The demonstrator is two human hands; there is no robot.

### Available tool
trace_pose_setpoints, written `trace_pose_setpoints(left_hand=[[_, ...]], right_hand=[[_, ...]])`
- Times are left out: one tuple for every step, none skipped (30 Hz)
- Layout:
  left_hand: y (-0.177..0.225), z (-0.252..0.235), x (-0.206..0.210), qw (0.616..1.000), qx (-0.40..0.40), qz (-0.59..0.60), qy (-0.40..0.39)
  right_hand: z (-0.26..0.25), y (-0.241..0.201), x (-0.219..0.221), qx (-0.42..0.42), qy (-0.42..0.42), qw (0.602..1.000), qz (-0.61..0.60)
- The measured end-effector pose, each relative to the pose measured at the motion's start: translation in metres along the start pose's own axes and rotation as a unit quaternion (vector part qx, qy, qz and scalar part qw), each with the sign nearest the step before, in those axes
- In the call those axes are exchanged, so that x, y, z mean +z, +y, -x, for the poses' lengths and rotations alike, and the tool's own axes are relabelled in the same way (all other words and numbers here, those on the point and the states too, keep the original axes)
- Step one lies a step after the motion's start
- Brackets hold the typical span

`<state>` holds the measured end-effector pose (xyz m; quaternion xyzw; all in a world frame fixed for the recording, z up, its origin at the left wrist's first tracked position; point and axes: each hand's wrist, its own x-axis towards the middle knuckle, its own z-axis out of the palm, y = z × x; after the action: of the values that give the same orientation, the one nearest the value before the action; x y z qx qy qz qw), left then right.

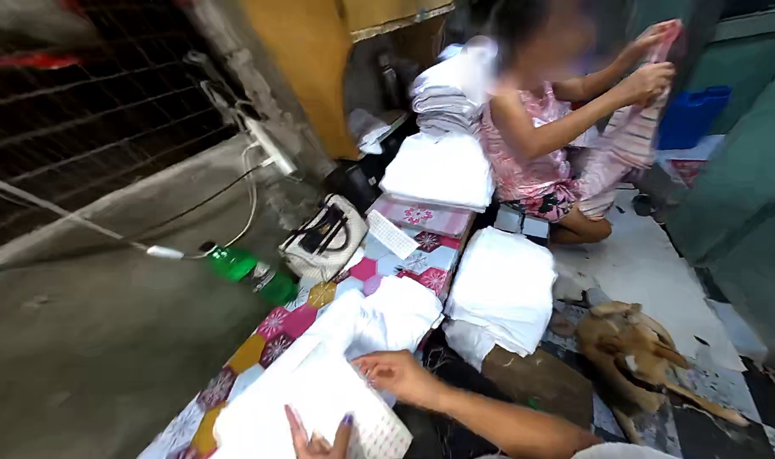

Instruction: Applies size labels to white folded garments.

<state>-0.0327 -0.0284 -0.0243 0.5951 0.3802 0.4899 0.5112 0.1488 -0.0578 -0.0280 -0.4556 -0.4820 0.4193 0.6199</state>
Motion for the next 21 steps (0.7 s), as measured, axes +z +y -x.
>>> trace_pose_setpoints(left_hand=[[0.005, 0.001, 0.007, 0.999, -0.026, 0.021, 0.019], [0.007, 0.001, 0.012, 0.997, -0.052, 0.046, 0.039], [0.007, 0.001, 0.014, 0.993, -0.074, 0.076, 0.044], [0.007, 0.002, 0.013, 0.989, -0.096, 0.108, 0.040], [0.004, 0.004, 0.011, 0.982, -0.118, 0.147, 0.026], [0.002, 0.007, 0.009, 0.973, -0.140, 0.182, 0.009], [0.001, 0.009, 0.008, 0.966, -0.159, 0.204, -0.006], [0.001, 0.011, 0.007, 0.962, -0.172, 0.211, -0.012], [0.001, 0.012, 0.007, 0.962, -0.181, 0.205, -0.008], [0.002, 0.014, 0.008, 0.963, -0.189, 0.191, -0.001], [0.002, 0.014, 0.009, 0.965, -0.196, 0.172, 0.003], [0.002, 0.015, 0.010, 0.968, -0.200, 0.153, 0.007], [0.001, 0.015, 0.011, 0.971, -0.198, 0.136, 0.010], [-0.001, 0.015, 0.011, 0.974, -0.193, 0.118, 0.010], [-0.002, 0.015, 0.012, 0.977, -0.188, 0.099, 0.009], [-0.002, 0.015, 0.012, 0.980, -0.181, 0.079, 0.006], [-0.002, 0.015, 0.012, 0.983, -0.172, 0.056, -0.002], [-0.002, 0.016, 0.012, 0.986, -0.161, 0.028, -0.012], [-0.003, 0.016, 0.012, 0.989, -0.147, 0.000, -0.023], [-0.004, 0.017, 0.011, 0.990, -0.131, -0.026, -0.034], [-0.005, 0.017, 0.010, 0.991, -0.113, -0.056, -0.044]], right_hand=[[0.001, -0.004, -0.002, -0.002, -0.005, 1.000, 0.015], [0.002, -0.004, -0.004, -0.011, -0.007, 0.999, 0.032], [0.003, -0.003, -0.003, -0.022, -0.003, 0.999, 0.049], [0.004, -0.002, -0.002, -0.030, 0.001, 0.998, 0.062], [0.005, -0.001, -0.001, -0.037, 0.006, 0.997, 0.072], [0.006, 0.001, -0.001, -0.043, 0.006, 0.996, 0.078], [0.007, 0.002, -0.002, -0.046, 0.002, 0.996, 0.081], [0.008, 0.003, -0.002, -0.048, -0.005, 0.995, 0.085], [0.009, 0.004, -0.001, -0.053, -0.012, 0.994, 0.097], [0.010, 0.005, -0.001, -0.065, -0.017, 0.991, 0.118], [0.012, 0.007, 0.000, -0.081, -0.021, 0.985, 0.149], [0.013, 0.008, 0.001, -0.102, -0.019, 0.977, 0.185], [0.015, 0.009, 0.002, -0.126, -0.018, 0.968, 0.217], [0.016, 0.010, 0.004, -0.149, -0.018, 0.958, 0.243], [0.017, 0.010, 0.005, -0.168, -0.019, 0.949, 0.267], [0.017, 0.011, 0.005, -0.188, -0.019, 0.937, 0.294], [0.017, 0.011, 0.005, -0.213, -0.017, 0.920, 0.327], [0.016, 0.012, 0.005, -0.241, -0.014, 0.899, 0.366], [0.015, 0.012, 0.004, -0.268, -0.012, 0.875, 0.403], [0.015, 0.011, 0.004, -0.290, -0.013, 0.860, 0.420], [0.014, 0.010, 0.005, -0.304, -0.020, 0.854, 0.422]])
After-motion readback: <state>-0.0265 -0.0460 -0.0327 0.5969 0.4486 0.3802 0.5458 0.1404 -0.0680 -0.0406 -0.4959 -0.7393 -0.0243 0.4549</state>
